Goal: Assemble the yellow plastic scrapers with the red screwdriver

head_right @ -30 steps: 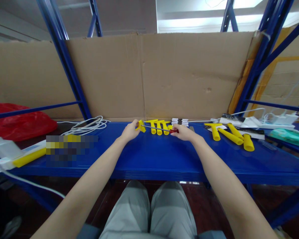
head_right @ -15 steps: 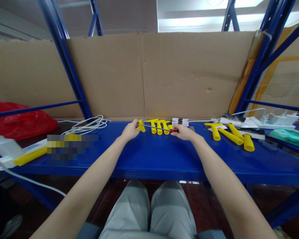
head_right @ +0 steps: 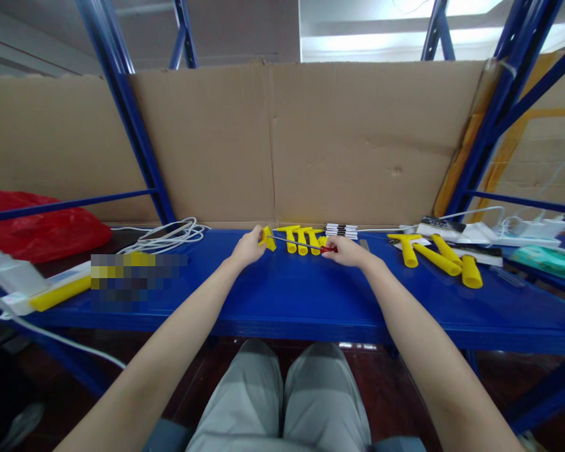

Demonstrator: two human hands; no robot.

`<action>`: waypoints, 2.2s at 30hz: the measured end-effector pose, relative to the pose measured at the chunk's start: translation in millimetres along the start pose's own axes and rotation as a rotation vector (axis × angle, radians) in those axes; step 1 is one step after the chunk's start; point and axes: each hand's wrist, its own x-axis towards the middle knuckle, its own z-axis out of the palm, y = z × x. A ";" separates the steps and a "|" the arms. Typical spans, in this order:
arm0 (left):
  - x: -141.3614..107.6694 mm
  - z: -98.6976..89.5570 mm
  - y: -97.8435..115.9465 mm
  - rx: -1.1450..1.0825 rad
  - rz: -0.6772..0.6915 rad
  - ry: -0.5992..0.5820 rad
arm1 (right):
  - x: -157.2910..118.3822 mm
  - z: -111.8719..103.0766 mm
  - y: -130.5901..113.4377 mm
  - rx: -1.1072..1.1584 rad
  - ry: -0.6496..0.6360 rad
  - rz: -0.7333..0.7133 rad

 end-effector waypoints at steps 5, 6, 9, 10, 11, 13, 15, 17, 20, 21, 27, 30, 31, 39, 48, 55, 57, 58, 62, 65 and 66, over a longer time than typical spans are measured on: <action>0.5 0.1 0.9 -0.028 -0.051 -0.001 | 0.2 2.1 -2.6 -0.007 -0.005 -0.006; 0.9 0.4 0.8 -0.039 -0.062 -0.004 | 0.1 2.1 -3.1 -0.007 -0.008 -0.008; 2.3 1.9 -0.2 -0.073 -0.083 0.000 | -0.2 2.0 -4.4 -0.006 -0.011 0.002; 2.8 2.6 -0.7 -0.083 -0.088 0.004 | -0.1 2.1 -4.8 -0.005 -0.010 0.005; 3.3 3.1 -1.3 -0.093 -0.093 0.008 | 0.1 2.3 -4.9 -0.005 -0.007 0.007; 4.1 4.0 -2.4 -0.106 -0.106 0.015 | 0.8 2.8 -4.8 -0.005 -0.003 0.007; 4.7 4.4 -3.0 -0.112 -0.116 0.020 | 1.5 3.2 -4.1 -0.006 -0.002 0.003; 5.0 4.6 -3.4 -0.116 -0.118 0.025 | 1.8 3.3 -3.3 -0.012 -0.003 0.000; 5.0 4.6 -3.3 -0.114 -0.113 0.027 | 1.7 2.9 -2.9 -0.023 -0.003 0.000; 5.0 4.6 -3.3 -0.112 -0.109 0.028 | 1.6 2.8 -3.0 -0.024 -0.003 0.003; 5.0 4.3 -3.2 -0.106 -0.120 0.025 | 1.8 3.0 -3.0 -0.010 0.013 -0.020; 4.9 4.1 -3.1 -0.101 -0.127 0.023 | 1.8 3.6 -2.0 -0.008 0.017 -0.026; 4.8 4.0 -3.1 -0.100 -0.124 0.025 | 1.8 3.7 -1.6 -0.009 0.018 -0.028; 3.6 4.2 -2.7 -0.094 -0.099 0.047 | 1.7 3.7 -3.7 -0.011 0.008 -0.010; 2.8 2.3 0.1 -0.083 -0.104 0.041 | 1.0 2.9 -5.6 -0.003 0.001 -0.002; 3.5 3.3 -0.1 -0.192 -0.118 -0.034 | -0.5 3.8 -16.5 -0.088 -0.018 -0.046; 2.5 1.5 -0.6 -0.245 -0.101 -0.074 | -1.1 4.3 -20.0 -0.128 -0.019 -0.066; 1.6 -0.1 -0.5 -0.265 -0.089 -0.089 | -1.4 4.5 -21.3 -0.153 -0.015 -0.064; -4.2 -8.4 0.5 -0.241 -0.050 -0.185 | -3.8 2.5 -24.9 -0.291 -0.004 0.017; -7.6 -12.9 -1.2 -0.231 -0.027 -0.302 | -5.9 -1.3 -26.6 -0.328 -0.032 0.072; -8.3 -13.7 -2.0 -0.246 -0.022 -0.338 | -6.4 -2.6 -26.9 -0.320 -0.042 0.074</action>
